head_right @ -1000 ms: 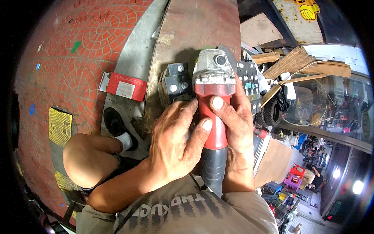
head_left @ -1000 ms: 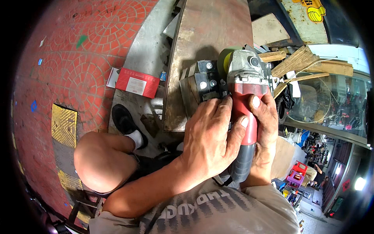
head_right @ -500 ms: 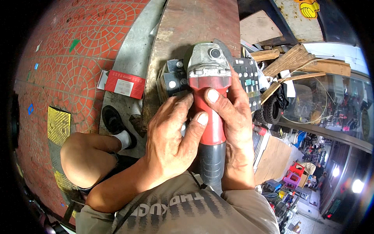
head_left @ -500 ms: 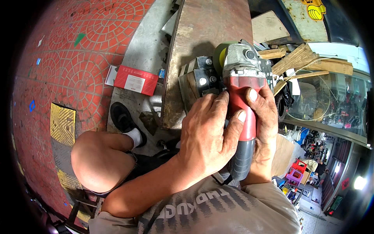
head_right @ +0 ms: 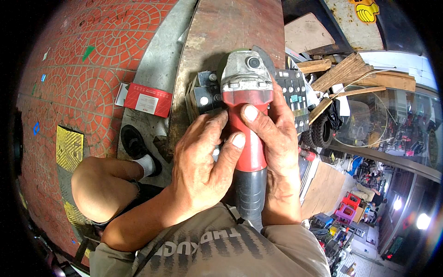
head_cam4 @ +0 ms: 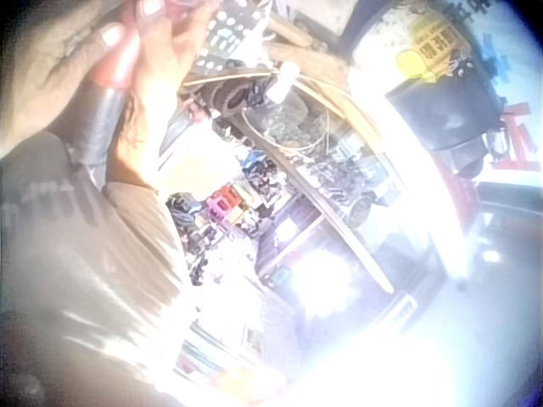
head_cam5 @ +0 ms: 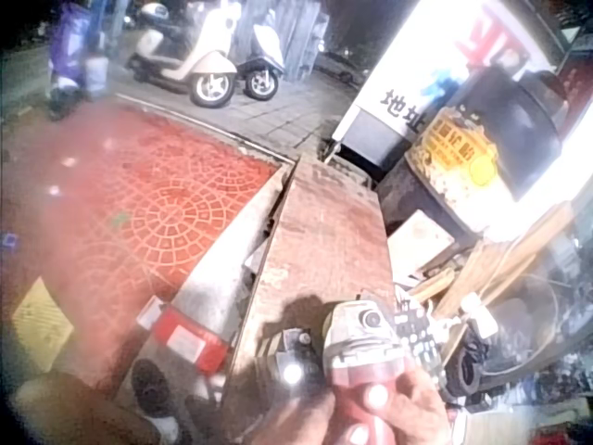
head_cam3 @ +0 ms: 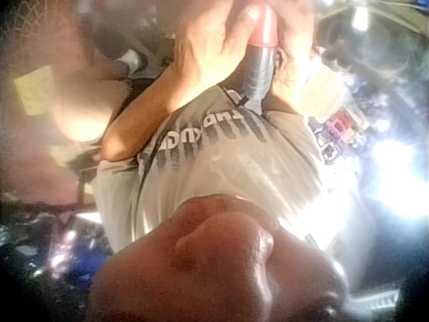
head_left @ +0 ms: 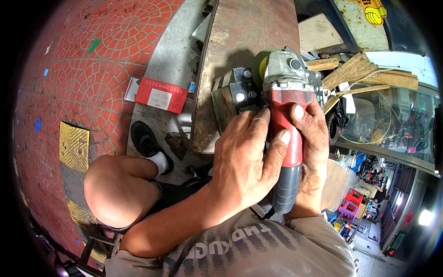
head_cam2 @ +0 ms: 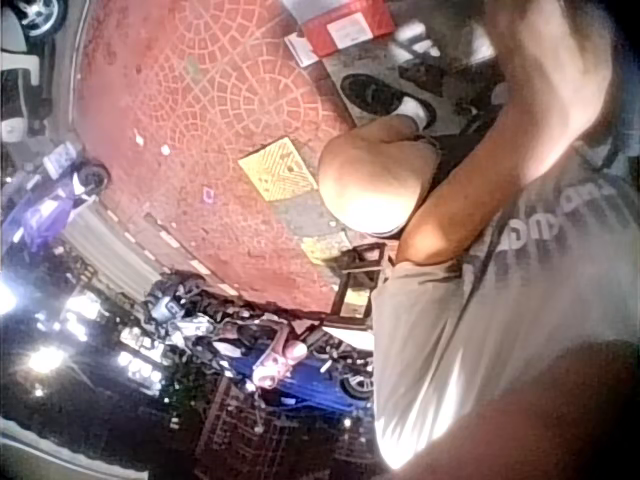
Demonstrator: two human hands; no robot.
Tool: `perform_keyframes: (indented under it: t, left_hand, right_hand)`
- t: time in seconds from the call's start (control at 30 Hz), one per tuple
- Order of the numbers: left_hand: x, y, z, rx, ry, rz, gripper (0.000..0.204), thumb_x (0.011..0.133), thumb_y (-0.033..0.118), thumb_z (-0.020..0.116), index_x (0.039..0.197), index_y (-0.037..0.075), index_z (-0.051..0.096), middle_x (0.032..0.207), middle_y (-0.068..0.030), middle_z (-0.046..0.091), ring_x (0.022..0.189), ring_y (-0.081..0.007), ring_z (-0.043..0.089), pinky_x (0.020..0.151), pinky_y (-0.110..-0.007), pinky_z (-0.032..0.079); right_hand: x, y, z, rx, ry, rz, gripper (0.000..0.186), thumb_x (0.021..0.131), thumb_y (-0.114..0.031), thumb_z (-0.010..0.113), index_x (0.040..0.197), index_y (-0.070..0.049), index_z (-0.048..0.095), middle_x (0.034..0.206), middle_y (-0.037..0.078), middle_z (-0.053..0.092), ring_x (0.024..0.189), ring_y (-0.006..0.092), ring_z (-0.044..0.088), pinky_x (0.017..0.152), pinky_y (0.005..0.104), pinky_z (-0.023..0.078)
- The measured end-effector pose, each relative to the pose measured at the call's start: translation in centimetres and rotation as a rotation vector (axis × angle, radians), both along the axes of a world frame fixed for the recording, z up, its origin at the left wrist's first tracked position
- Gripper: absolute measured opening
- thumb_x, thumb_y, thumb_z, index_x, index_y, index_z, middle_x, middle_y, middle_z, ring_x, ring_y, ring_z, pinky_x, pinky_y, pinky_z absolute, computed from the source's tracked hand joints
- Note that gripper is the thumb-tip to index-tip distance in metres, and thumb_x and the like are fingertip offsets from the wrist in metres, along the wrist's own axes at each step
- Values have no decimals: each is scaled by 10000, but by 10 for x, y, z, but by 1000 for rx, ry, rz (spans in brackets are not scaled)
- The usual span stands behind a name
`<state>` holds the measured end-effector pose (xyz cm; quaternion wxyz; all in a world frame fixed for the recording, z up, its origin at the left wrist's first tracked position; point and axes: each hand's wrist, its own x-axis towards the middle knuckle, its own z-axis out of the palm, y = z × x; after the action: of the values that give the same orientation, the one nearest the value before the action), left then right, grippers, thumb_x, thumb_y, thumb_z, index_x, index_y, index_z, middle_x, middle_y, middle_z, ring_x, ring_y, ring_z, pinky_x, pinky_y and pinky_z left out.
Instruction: The person is using a handheld power angle grinder to grind a metal block that is secured in a vise on a workbench, resulting in visible sparks.
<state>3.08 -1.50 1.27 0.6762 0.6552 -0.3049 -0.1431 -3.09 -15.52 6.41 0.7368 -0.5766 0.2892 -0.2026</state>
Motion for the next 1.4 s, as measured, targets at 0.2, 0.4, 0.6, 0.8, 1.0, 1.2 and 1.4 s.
perform_keyframes:
  t: [0.2,0.4,0.6,0.8,1.0,1.2,1.4]
  left_hand:
    - [2,1,0,-2,-16,-5,371,1109,142,745,1394,-91,697,1190,-263,749,1016,-446,749,894,-496,603]
    - [2,2,2,11,10,-11,365,1109,137,745,1392,-90,700,1202,-271,752,1055,-459,758,919,-502,607]
    - [2,0,0,-4,-3,10,350,1104,124,747,1381,-86,709,1182,-261,752,1026,-443,755,895,-486,608]
    - [3,3,1,12,29,-9,367,1108,131,745,1401,-86,700,1182,-254,751,1010,-413,755,868,-462,607]
    - [2,2,-2,-17,27,4,379,1113,141,743,1412,-85,691,1195,-258,750,1024,-424,754,875,-472,607]
    - [2,1,-1,-15,10,-3,365,1104,140,747,1387,-84,694,1219,-284,748,1073,-495,748,935,-531,601]
    - [1,0,0,-15,13,14,359,1096,138,754,1367,-91,700,1203,-288,747,1076,-498,749,934,-532,602]
  right_hand:
    - [1,-1,-1,-4,-5,5,874,975,-156,882,1732,25,484,1494,181,722,1344,272,715,1205,410,551]
    - [1,0,0,-3,7,4,864,980,-158,878,1728,27,488,1491,184,723,1335,272,717,1203,410,550]
    - [3,1,1,-6,12,2,860,984,-160,877,1726,31,487,1489,189,724,1339,274,717,1204,410,550]
    - [4,0,-1,-4,0,23,862,983,-151,875,1728,31,483,1492,193,724,1344,278,721,1203,414,555]
    - [6,1,0,-7,-5,34,864,979,-148,876,1728,33,484,1493,192,725,1345,281,723,1208,417,554]
    - [1,1,0,3,-8,10,864,974,-149,882,1725,26,491,1487,184,728,1332,271,723,1197,409,558]
    - [1,0,-1,-33,12,3,859,971,-168,891,1714,28,508,1478,177,732,1330,265,720,1195,406,555]
